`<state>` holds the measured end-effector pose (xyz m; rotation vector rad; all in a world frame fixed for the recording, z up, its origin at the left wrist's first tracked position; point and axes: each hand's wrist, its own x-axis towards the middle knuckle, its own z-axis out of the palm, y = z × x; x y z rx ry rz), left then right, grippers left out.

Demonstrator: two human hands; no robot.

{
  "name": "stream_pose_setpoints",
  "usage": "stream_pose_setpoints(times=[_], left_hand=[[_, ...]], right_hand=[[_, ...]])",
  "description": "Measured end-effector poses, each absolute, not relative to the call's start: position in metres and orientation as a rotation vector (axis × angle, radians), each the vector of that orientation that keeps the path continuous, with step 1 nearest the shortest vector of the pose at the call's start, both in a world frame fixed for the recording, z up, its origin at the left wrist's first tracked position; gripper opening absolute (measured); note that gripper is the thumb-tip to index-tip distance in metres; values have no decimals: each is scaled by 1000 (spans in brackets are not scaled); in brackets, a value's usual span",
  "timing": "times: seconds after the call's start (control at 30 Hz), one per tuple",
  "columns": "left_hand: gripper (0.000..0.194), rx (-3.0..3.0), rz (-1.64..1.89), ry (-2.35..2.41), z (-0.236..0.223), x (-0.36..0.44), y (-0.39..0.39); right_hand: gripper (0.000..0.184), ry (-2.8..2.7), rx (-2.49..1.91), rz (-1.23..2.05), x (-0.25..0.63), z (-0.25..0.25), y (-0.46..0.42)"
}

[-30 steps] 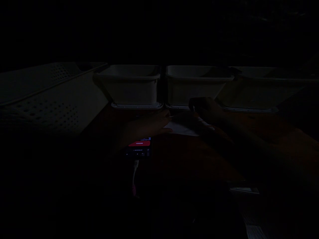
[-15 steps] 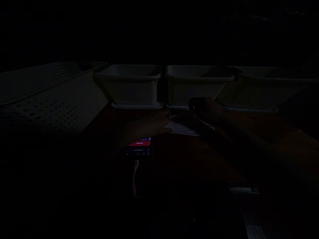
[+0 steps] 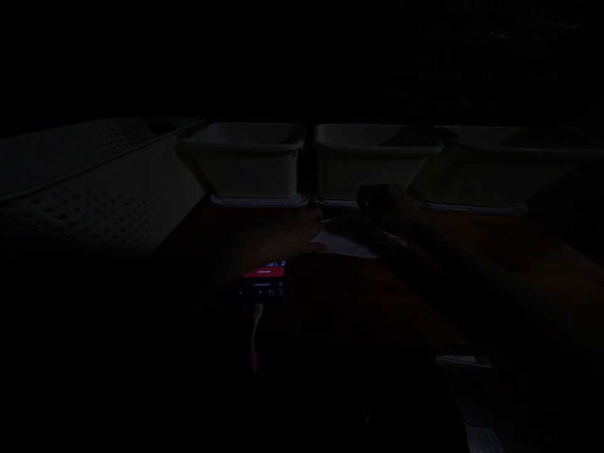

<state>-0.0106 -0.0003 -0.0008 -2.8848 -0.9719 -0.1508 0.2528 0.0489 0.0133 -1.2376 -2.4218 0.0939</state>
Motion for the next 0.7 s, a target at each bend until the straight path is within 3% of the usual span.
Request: stream_pose_setpoints(times=[0.7], left_hand=[[42,-2840,-117,-988,4,-9,-8]], right_hand=[[27,-2453,-1293,36,252,15,48]])
